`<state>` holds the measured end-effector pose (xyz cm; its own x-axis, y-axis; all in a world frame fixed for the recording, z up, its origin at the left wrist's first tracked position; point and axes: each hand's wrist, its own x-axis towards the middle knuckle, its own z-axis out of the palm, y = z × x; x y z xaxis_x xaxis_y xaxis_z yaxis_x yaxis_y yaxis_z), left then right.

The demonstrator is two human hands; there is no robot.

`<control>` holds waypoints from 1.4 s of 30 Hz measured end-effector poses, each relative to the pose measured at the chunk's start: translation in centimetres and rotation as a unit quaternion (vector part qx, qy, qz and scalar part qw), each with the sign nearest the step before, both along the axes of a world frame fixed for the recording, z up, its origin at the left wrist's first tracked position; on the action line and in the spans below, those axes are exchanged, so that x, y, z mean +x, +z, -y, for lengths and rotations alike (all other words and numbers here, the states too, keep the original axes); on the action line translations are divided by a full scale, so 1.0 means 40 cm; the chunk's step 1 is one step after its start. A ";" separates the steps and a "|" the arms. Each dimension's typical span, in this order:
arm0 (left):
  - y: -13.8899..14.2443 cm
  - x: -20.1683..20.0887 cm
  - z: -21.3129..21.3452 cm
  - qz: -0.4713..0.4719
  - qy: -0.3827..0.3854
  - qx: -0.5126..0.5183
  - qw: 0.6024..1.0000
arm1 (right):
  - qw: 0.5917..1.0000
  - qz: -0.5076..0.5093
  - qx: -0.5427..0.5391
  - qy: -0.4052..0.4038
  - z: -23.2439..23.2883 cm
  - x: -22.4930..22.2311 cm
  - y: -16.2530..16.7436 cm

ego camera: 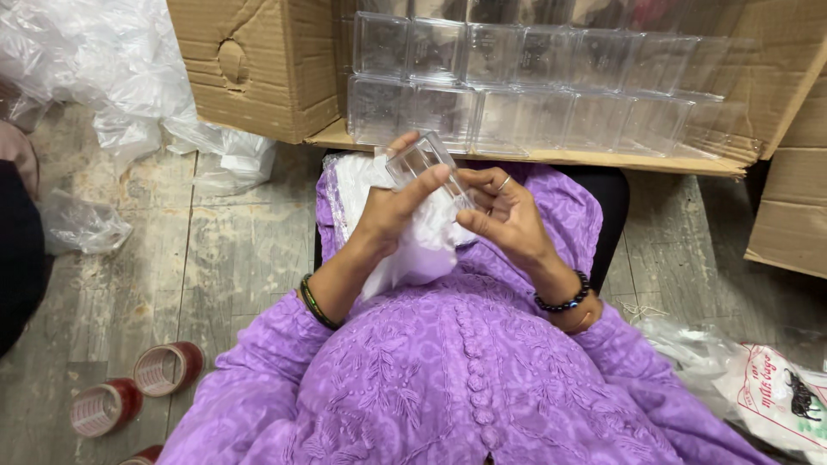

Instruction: The person sits on the floor and wraps clear plastic boxes with white foam sheets, then places the wrapped boxes into a large cardboard box. They repeat the wrapping and packing cycle, occasionally reaching into the box to reposition the packed items.

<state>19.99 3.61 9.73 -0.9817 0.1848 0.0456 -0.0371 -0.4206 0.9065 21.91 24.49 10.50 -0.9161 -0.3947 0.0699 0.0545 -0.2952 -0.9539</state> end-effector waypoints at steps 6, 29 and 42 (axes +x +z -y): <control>-0.015 -0.024 0.014 0.228 -0.197 0.031 0.953 | 0.927 -0.302 0.193 0.107 -0.078 -0.066 0.039; 0.079 0.046 0.054 -0.152 -0.091 -0.191 0.965 | 0.982 -0.172 -0.066 -0.031 0.011 0.015 0.002; -0.007 -0.026 0.080 -0.077 -0.088 -0.248 0.962 | 0.961 -0.124 0.066 -0.239 -0.183 -0.082 -0.060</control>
